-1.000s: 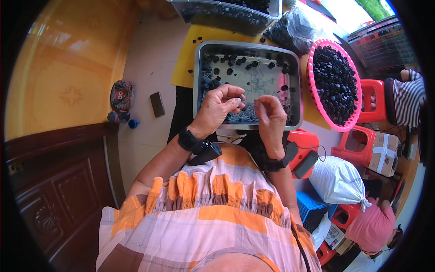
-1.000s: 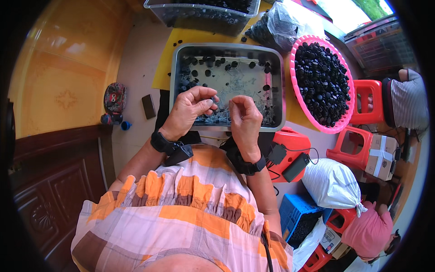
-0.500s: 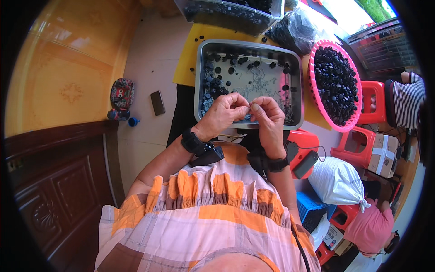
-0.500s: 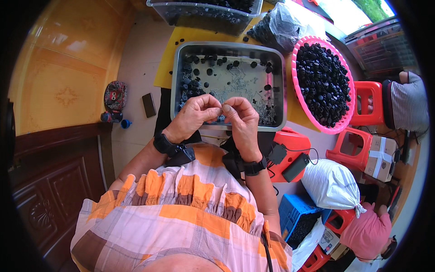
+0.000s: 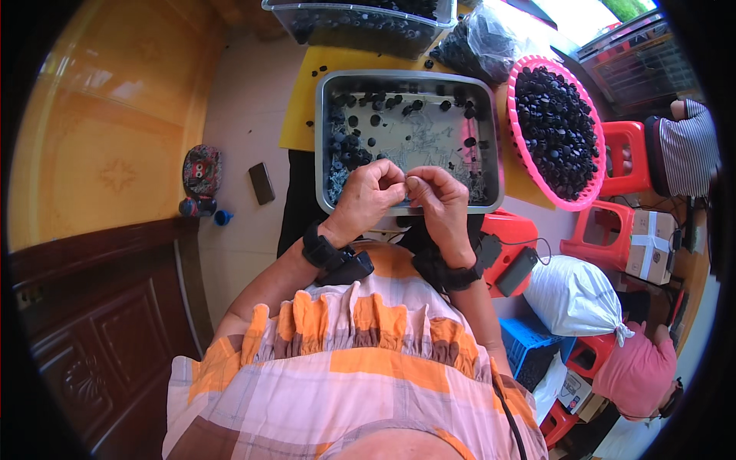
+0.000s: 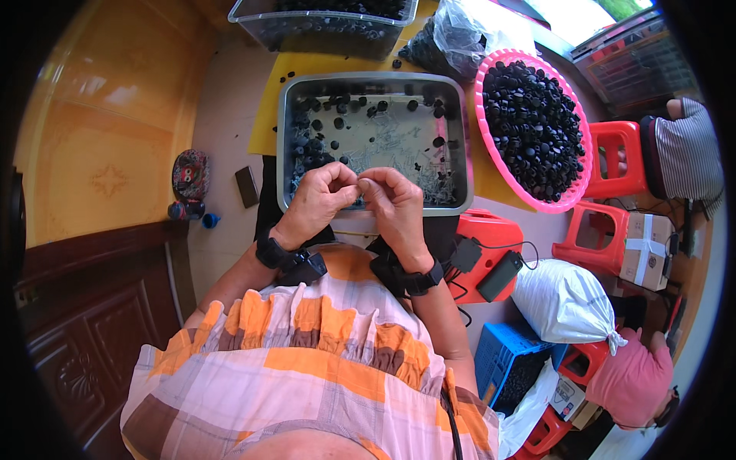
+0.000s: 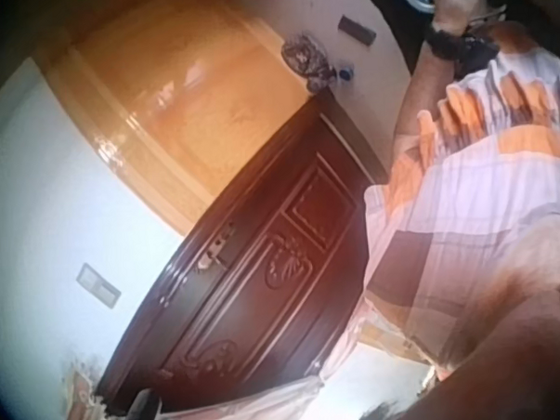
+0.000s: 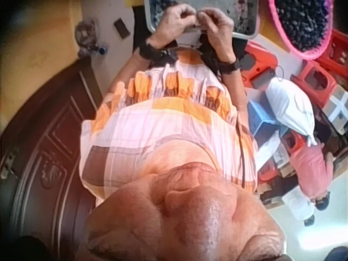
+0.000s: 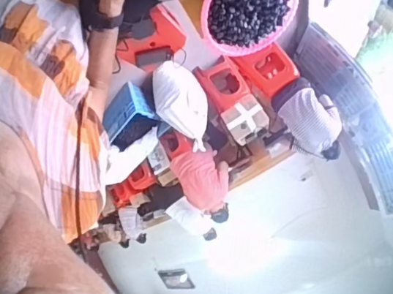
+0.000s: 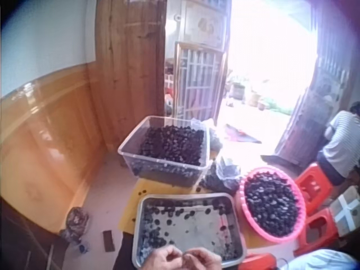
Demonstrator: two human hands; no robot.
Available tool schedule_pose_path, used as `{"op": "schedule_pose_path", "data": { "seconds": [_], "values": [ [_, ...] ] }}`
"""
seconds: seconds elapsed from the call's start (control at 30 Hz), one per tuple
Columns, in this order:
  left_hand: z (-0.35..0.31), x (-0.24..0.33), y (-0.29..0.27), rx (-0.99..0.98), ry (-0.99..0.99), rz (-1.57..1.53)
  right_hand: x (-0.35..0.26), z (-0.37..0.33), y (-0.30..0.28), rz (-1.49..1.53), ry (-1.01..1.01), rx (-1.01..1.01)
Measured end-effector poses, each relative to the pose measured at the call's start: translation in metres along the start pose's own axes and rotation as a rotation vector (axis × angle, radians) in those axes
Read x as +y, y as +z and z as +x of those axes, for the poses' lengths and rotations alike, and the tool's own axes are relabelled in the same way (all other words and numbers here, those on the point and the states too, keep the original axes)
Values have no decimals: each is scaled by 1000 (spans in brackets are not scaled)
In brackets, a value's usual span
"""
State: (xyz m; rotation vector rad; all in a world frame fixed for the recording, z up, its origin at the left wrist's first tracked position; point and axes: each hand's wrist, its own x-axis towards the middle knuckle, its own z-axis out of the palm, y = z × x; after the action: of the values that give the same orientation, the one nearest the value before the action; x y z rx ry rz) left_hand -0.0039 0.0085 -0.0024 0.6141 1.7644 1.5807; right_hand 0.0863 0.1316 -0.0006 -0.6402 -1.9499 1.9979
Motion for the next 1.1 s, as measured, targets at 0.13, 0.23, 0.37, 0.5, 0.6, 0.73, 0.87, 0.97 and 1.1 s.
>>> {"op": "schedule_pose_path", "data": {
  "seconds": [0.13, 0.23, 0.37, 0.5, 0.6, 0.73, 0.87, 0.97, 1.1],
  "values": [
    [4, 2, -6, 132, -36, -246, -1, 7, -12, -168, -205, 241],
    [6, 0, -20, 184, -39, -307, -14, 21, -28, -651, -579, 326],
    [3, -2, -35, 186, -48, -341, 6, 31, -39, -889, -340, 133],
    [-2, -5, -43, 191, -77, -414, 9, 33, -20, -966, -347, -36],
    [-5, -10, -46, 181, -92, -450, 3, 35, 1, -1052, -339, -146],
    [-7, -10, -47, 169, -77, -478, 7, 35, 10, -1097, -365, -250],
    [-9, -9, -48, 160, -107, -477, -1, 36, 9, -1119, -303, -293],
    [-10, -8, -49, 156, -131, -482, 0, 35, 5, -1084, -246, -133],
    [-9, -9, -48, 128, -159, -492, 12, 36, -4, -1163, -202, -120]
  ]
}}
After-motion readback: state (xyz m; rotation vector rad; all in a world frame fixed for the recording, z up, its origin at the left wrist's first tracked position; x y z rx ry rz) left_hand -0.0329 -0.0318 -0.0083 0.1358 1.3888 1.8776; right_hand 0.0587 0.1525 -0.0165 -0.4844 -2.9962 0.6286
